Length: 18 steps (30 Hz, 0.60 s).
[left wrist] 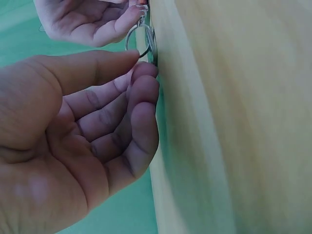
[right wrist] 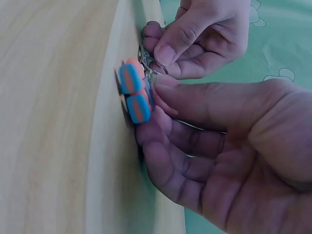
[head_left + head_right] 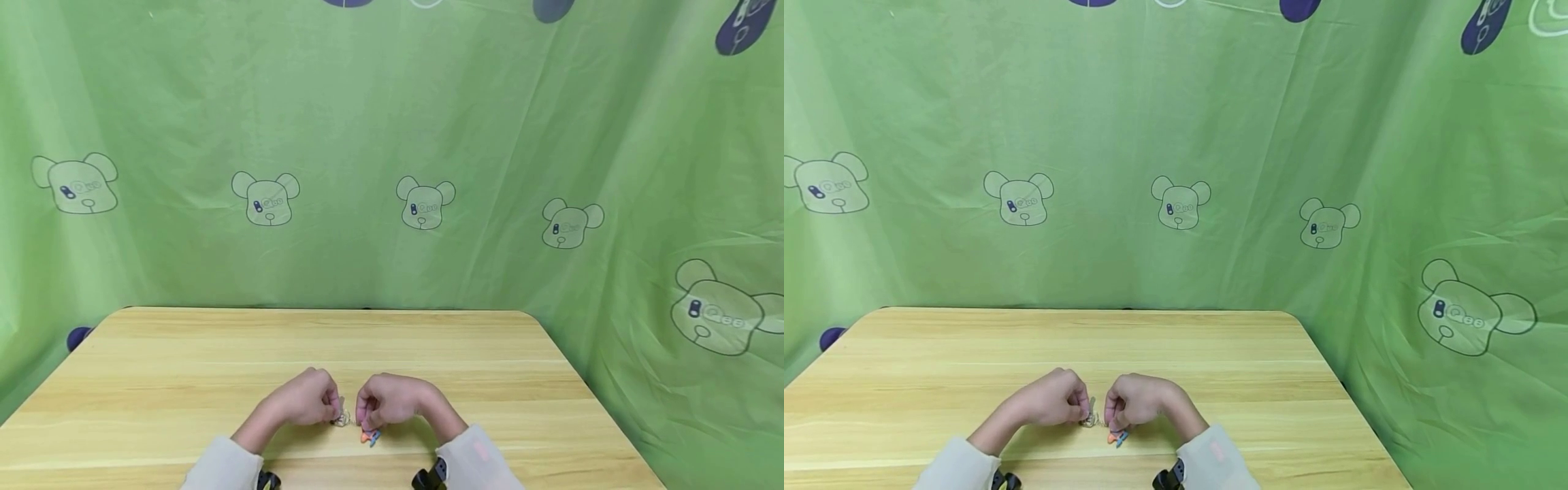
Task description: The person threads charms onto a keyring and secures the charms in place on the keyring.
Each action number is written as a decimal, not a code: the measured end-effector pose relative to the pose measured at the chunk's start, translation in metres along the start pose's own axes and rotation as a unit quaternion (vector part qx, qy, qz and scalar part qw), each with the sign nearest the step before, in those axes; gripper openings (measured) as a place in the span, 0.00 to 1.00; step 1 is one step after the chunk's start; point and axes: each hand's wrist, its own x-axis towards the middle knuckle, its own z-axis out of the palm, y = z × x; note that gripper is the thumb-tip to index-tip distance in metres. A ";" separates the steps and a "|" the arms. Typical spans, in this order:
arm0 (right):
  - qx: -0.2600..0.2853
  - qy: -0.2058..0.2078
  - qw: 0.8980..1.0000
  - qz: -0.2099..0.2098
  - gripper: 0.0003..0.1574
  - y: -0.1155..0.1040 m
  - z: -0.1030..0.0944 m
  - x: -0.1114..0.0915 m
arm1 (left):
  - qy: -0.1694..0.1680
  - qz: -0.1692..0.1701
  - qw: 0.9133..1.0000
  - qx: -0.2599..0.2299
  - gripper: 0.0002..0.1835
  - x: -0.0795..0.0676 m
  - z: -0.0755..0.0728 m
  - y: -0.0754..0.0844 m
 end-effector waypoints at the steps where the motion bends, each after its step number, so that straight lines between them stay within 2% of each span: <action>1: -0.003 0.004 1.000 0.002 0.07 0.000 0.000 0.000 | 0.002 -0.002 1.000 0.002 0.09 0.000 0.000 0.000; 6: -0.012 0.017 1.000 0.004 0.07 -0.001 -0.006 -0.001 | 0.008 -0.009 1.000 0.002 0.08 -0.003 -0.005 0.000; 13: -0.033 0.035 0.999 -0.015 0.05 -0.004 -0.013 -0.005 | 0.012 -0.014 1.000 0.010 0.08 -0.002 -0.009 -0.001; 18: -0.041 0.076 0.996 -0.032 0.03 -0.006 -0.017 -0.006 | 0.039 -0.018 0.999 0.019 0.05 -0.002 -0.008 -0.002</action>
